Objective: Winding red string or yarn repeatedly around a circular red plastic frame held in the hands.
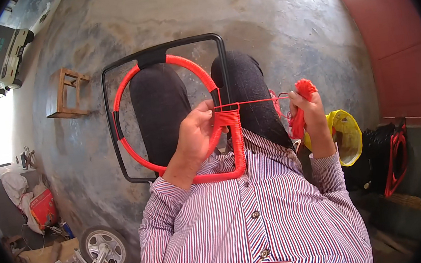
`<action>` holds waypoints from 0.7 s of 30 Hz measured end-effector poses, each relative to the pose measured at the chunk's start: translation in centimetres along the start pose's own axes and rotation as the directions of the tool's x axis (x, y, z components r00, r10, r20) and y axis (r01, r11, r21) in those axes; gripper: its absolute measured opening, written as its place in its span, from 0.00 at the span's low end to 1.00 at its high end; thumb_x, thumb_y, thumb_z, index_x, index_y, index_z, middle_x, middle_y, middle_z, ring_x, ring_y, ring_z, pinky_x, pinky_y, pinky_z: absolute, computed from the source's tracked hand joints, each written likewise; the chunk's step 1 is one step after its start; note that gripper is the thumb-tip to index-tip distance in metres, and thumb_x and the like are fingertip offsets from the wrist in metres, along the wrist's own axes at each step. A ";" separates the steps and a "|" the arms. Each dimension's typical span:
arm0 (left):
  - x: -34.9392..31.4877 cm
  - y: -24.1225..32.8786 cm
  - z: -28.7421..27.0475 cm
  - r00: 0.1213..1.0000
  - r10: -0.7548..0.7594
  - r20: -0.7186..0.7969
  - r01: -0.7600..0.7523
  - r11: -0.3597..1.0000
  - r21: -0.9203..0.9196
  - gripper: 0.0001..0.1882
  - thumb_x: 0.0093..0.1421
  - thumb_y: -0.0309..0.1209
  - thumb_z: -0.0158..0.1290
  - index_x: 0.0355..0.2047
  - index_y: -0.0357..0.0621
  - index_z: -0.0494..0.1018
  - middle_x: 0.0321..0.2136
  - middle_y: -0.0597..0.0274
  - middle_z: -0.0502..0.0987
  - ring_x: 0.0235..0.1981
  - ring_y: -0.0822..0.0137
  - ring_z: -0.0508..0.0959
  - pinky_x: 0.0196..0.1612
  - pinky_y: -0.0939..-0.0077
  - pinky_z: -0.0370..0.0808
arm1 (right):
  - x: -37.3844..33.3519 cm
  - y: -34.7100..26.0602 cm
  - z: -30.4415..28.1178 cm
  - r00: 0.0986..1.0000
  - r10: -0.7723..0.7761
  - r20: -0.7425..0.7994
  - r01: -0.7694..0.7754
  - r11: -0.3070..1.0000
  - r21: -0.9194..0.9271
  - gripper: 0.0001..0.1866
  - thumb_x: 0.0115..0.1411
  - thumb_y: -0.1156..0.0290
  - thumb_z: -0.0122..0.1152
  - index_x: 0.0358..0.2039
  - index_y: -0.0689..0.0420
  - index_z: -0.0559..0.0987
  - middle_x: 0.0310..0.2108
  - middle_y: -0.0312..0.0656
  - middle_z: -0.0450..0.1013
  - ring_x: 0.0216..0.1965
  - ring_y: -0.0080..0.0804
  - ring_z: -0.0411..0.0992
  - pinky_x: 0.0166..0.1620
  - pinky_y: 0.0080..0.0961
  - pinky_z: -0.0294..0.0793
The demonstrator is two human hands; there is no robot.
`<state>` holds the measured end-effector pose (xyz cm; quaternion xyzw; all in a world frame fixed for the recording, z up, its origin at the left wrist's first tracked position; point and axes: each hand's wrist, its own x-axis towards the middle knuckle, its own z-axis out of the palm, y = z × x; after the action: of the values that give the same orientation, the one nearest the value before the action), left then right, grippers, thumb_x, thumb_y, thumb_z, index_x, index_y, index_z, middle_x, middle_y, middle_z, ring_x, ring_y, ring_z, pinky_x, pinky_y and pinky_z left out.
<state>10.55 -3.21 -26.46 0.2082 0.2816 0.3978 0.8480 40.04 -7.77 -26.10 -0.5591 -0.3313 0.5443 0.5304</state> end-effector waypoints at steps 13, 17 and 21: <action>-0.1 0.2 0.3 0.991 -0.096 -0.097 0.095 0.995 -0.013 0.05 0.58 0.25 0.43 0.33 0.42 0.68 0.33 0.57 0.79 0.28 0.66 0.79 0.23 0.70 0.77 | -3.4 1.8 -0.3 0.989 0.116 -0.091 -0.118 0.993 -0.013 0.13 0.60 0.66 0.61 0.22 0.54 0.71 0.14 0.34 0.67 0.16 0.22 0.65 0.21 0.20 0.63; -0.1 0.3 0.1 0.989 -0.093 -0.117 0.100 0.994 0.053 0.04 0.56 0.24 0.43 0.30 0.44 0.68 0.31 0.58 0.79 0.26 0.68 0.78 0.22 0.70 0.76 | -3.7 1.9 -0.2 0.989 0.096 -0.111 -0.095 0.995 0.011 0.12 0.60 0.68 0.61 0.22 0.55 0.71 0.14 0.33 0.67 0.16 0.21 0.65 0.22 0.19 0.63; -0.3 0.1 0.4 0.978 -0.095 -0.184 0.096 0.995 -0.001 0.04 0.55 0.24 0.44 0.29 0.44 0.68 0.31 0.58 0.78 0.25 0.68 0.77 0.20 0.71 0.74 | -5.4 2.2 -0.4 0.990 0.109 -0.084 -0.121 0.982 -0.143 0.12 0.60 0.70 0.62 0.21 0.56 0.72 0.15 0.32 0.68 0.17 0.19 0.65 0.23 0.19 0.63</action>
<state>10.61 -3.42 -26.07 0.1601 0.3697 0.3730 0.8358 38.93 -13.51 -26.88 -0.6352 -0.3176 0.5265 0.4674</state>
